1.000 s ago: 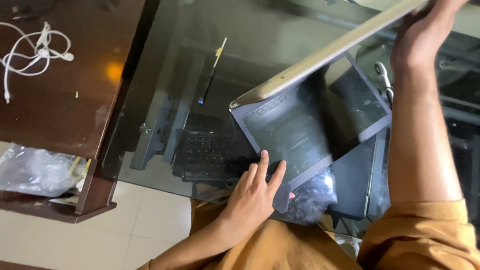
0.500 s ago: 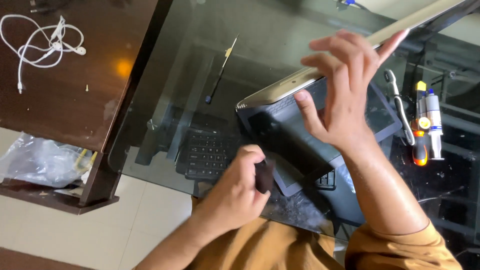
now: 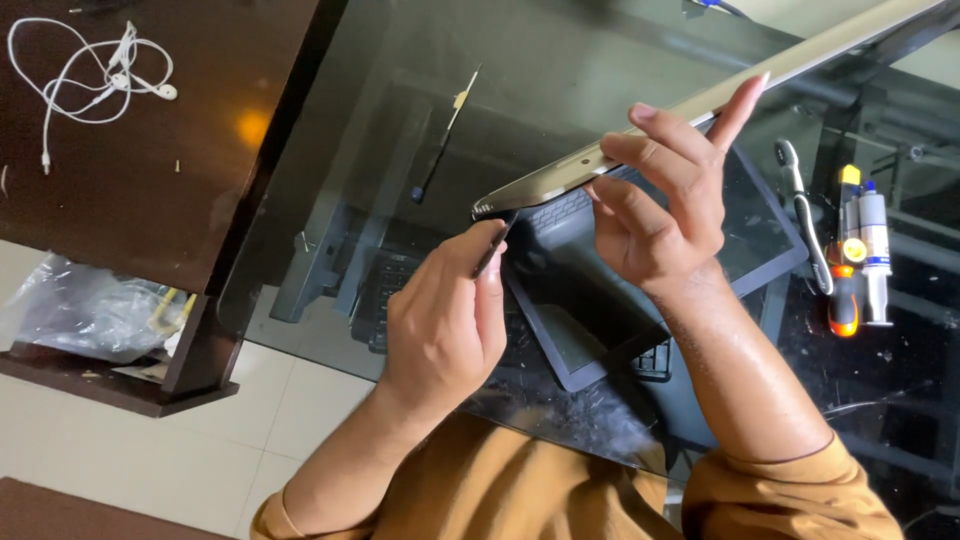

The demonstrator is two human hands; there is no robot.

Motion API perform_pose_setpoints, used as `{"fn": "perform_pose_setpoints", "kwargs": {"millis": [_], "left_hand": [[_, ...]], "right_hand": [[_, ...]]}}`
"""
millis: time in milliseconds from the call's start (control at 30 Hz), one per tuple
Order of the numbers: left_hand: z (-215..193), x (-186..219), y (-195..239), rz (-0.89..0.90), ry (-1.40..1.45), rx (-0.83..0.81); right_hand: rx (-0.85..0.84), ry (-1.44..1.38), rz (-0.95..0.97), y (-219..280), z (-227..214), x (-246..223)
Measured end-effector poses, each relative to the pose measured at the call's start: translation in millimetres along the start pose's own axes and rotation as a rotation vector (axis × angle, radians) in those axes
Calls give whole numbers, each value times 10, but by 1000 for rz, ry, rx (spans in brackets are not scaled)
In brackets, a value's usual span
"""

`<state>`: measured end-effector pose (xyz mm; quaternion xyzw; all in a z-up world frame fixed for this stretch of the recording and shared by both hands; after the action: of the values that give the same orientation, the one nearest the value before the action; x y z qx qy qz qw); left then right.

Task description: The person uses a screwdriver to remove screws from the bottom of a laptop. They then use a plastic pry tool to carefully separate the bottom casing from the main body, working along the edges to release the clips.

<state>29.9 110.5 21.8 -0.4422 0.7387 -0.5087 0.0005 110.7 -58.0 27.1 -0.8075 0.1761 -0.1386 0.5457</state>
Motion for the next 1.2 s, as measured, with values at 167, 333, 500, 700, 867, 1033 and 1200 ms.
{"fn": "perform_pose_setpoints", "kwargs": {"millis": [167, 333, 500, 700, 867, 1033, 1200], "left_hand": [[-23, 26, -1, 2, -1, -30], [8, -6, 20, 2, -89, -50], [2, 4, 25, -16, -87, -48], [-20, 28, -4, -9, -101, -50], [-58, 85, -15, -6, -106, -62], [-57, 118, -56, 39, -154, -66], [-47, 126, -63, 6, -200, -77]], "right_hand": [[-16, 21, 59, -40, 12, -36], [-53, 7, 122, -87, 46, -76], [-53, 7, 117, -135, 33, -124], [-34, 18, 136, -211, 44, -161], [-60, 1, 208, -247, 21, -183], [-163, 64, 255, -400, -80, -261], [-367, 37, 310, -605, -198, -298]]}}
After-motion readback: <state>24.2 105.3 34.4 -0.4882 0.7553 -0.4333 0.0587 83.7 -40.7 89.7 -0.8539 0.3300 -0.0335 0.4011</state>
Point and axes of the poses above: each hand's wrist, its own y-axis away from the middle knuckle, its own z-axis out of the palm, x = y × z, the point moved 6 cm from there along -y, towards the middle knuckle, and after that the axes turned 5 degrees about z, right-handed, at the moved point
